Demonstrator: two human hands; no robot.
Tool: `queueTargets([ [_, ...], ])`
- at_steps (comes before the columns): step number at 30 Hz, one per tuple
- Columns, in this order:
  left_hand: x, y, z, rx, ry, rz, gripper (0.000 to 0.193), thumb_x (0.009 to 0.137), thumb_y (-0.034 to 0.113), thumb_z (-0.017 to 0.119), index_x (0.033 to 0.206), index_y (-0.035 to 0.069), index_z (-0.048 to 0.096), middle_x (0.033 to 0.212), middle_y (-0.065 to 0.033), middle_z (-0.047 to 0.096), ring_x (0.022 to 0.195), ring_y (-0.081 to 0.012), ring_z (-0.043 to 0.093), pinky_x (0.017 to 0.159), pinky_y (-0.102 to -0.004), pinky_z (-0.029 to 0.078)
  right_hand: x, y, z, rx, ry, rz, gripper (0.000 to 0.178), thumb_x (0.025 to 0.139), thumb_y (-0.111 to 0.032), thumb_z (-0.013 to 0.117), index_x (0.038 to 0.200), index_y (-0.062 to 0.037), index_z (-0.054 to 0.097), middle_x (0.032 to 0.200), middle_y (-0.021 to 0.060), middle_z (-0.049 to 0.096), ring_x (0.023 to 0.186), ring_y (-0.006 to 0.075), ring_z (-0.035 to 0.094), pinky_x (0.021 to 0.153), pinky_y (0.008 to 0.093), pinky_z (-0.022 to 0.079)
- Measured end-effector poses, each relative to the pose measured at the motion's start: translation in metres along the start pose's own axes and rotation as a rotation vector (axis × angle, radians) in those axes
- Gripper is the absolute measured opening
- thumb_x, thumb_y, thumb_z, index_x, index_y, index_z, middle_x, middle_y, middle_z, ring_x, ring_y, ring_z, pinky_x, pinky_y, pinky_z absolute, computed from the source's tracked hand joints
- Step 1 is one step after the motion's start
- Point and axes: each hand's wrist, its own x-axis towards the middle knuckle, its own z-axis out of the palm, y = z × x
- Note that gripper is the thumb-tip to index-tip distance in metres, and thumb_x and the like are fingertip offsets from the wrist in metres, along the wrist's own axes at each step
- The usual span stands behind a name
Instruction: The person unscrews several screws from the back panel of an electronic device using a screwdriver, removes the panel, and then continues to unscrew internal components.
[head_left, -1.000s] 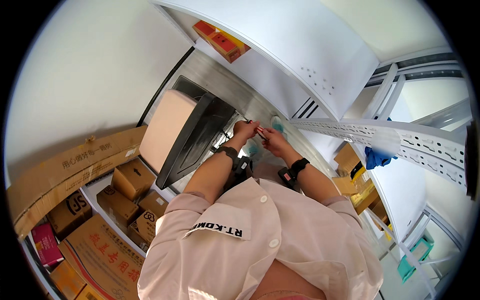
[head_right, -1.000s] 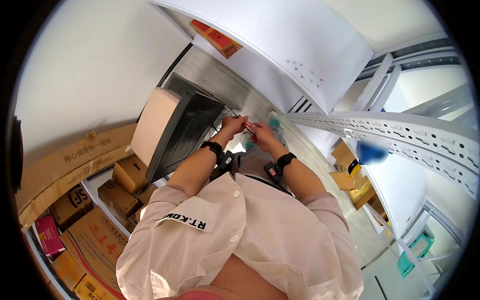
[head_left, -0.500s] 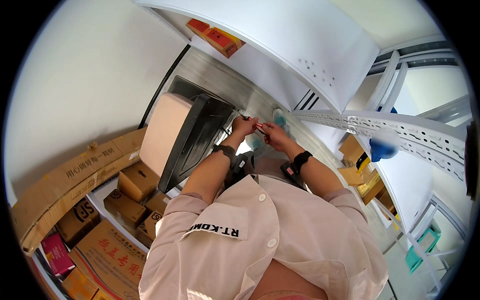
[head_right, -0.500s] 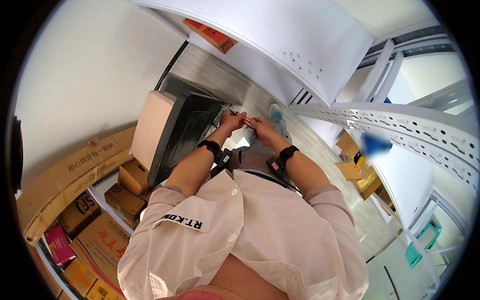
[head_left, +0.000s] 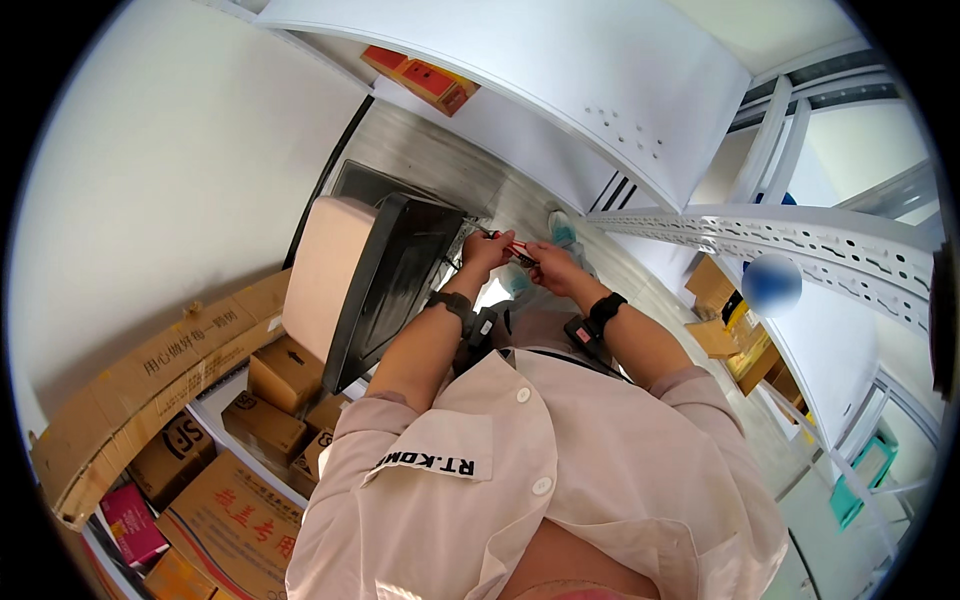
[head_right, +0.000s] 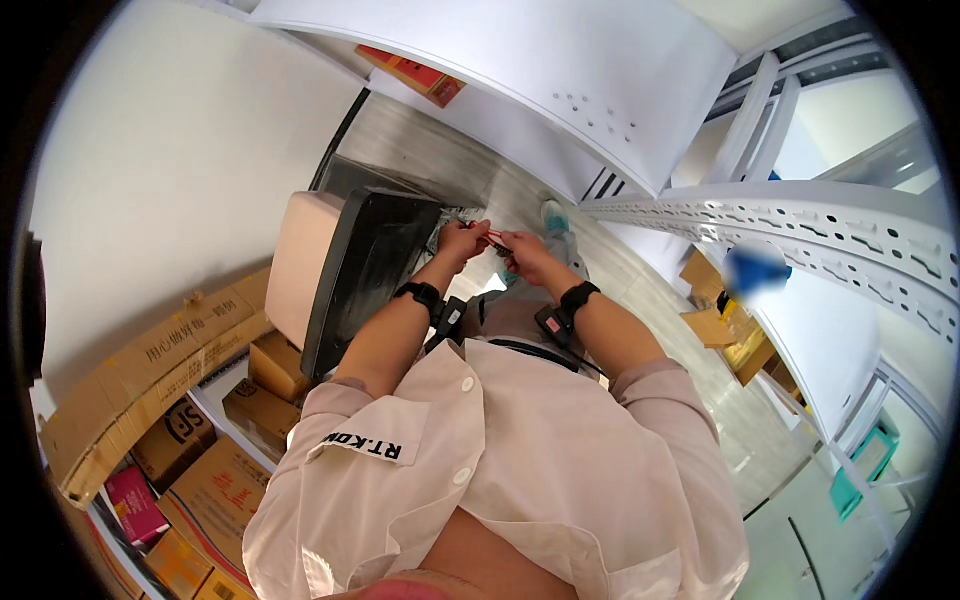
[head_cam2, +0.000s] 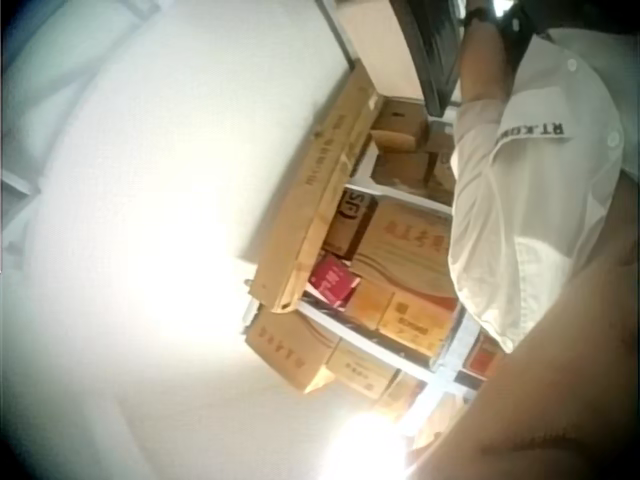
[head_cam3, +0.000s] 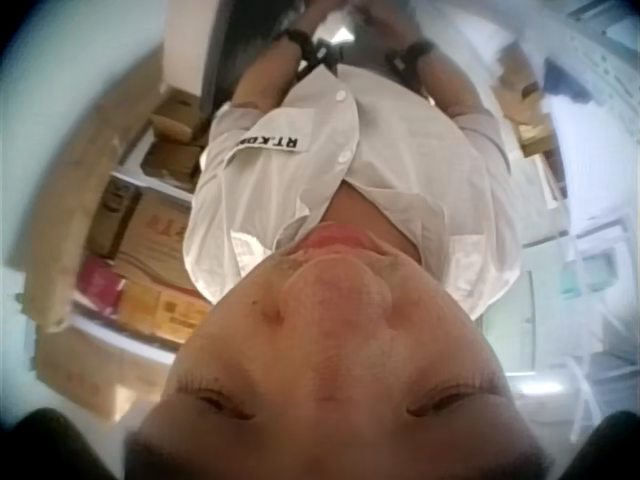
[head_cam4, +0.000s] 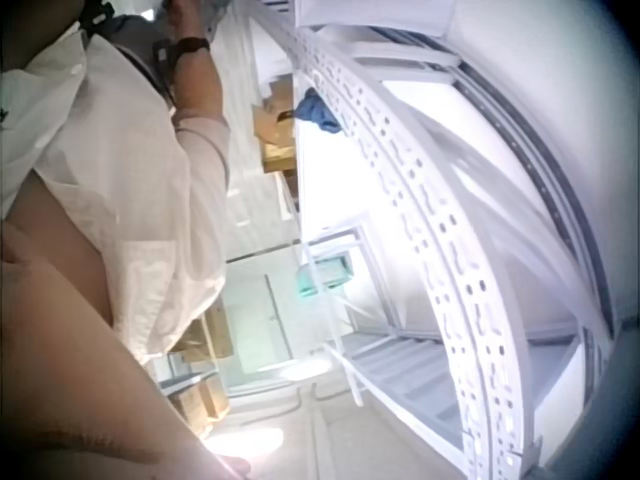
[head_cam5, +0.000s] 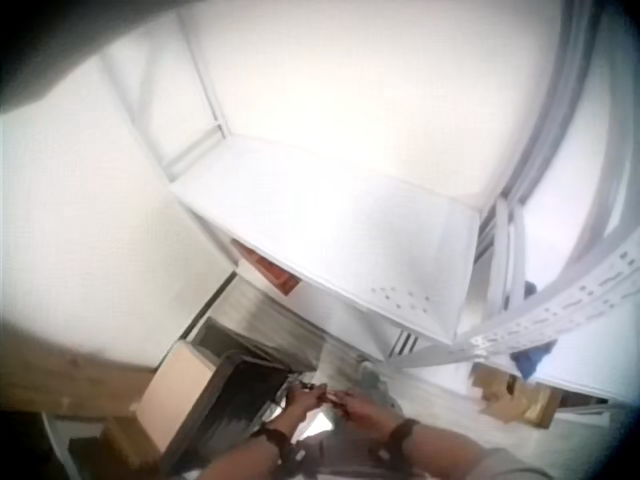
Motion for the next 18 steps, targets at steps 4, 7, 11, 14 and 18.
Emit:
queueTargets([
  [4, -0.003, 0.001, 0.001, -0.033, -0.006, 0.022, 0.031, 0.081, 0.023, 0.077, 0.088, 0.000, 0.057, 0.082, -0.0104, 0.066, 0.063, -0.0155, 0.066, 0.054, -0.0264, 0.056, 0.002, 0.002, 0.000, 0.005, 0.014, -0.010, 0.026, 0.099, -0.035, 0.049, 0.105, -0.0118, 0.060, 0.080, -0.0021, 0.052, 0.061, 0.0097, 0.045, 0.053, 0.0252, 0.039],
  [7, -0.004, 0.003, 0.001, -0.013, -0.006, 0.011, 0.031, 0.081, 0.023, 0.076, 0.088, -0.001, 0.058, 0.083, -0.0110, 0.066, 0.064, -0.0160, 0.066, 0.056, -0.0267, 0.057, 0.007, 0.008, -0.001, 0.020, 0.020, -0.040, 0.027, 0.099, -0.034, 0.051, 0.107, -0.0102, 0.060, 0.079, -0.0023, 0.052, 0.060, 0.0093, 0.044, 0.050, 0.0250, 0.037],
  [11, 0.002, 0.000, -0.001, -0.021, -0.038, 0.000, 0.032, 0.082, 0.023, 0.075, 0.091, -0.002, 0.057, 0.086, -0.0113, 0.066, 0.069, -0.0170, 0.067, 0.059, -0.0272, 0.058, 0.012, 0.009, -0.003, -0.065, 0.060, -0.131, 0.027, 0.096, -0.029, 0.057, 0.113, -0.0084, 0.057, 0.082, 0.0002, 0.057, 0.061, 0.0094, 0.049, 0.051, 0.0252, 0.040],
  [14, 0.008, -0.002, -0.001, -0.044, -0.056, -0.017, 0.032, 0.083, 0.022, 0.074, 0.094, -0.003, 0.056, 0.089, -0.0111, 0.065, 0.071, -0.0177, 0.068, 0.061, -0.0277, 0.058, 0.003, 0.001, 0.006, -0.164, 0.157, -0.197, 0.033, 0.094, -0.023, 0.062, 0.122, -0.0101, 0.053, 0.090, 0.0031, 0.058, 0.065, 0.0105, 0.053, 0.057, 0.0253, 0.046],
  [18, 0.005, 0.002, 0.002, -0.013, -0.044, -0.058, 0.032, 0.084, 0.023, 0.073, 0.094, -0.001, 0.055, 0.089, -0.0103, 0.064, 0.071, -0.0182, 0.067, 0.062, -0.0280, 0.058, 0.000, 0.000, 0.005, -0.199, 0.133, -0.250, 0.034, 0.087, -0.016, 0.070, 0.114, -0.0064, 0.051, 0.087, 0.0064, 0.063, 0.066, 0.0140, 0.061, 0.056, 0.0295, 0.051],
])
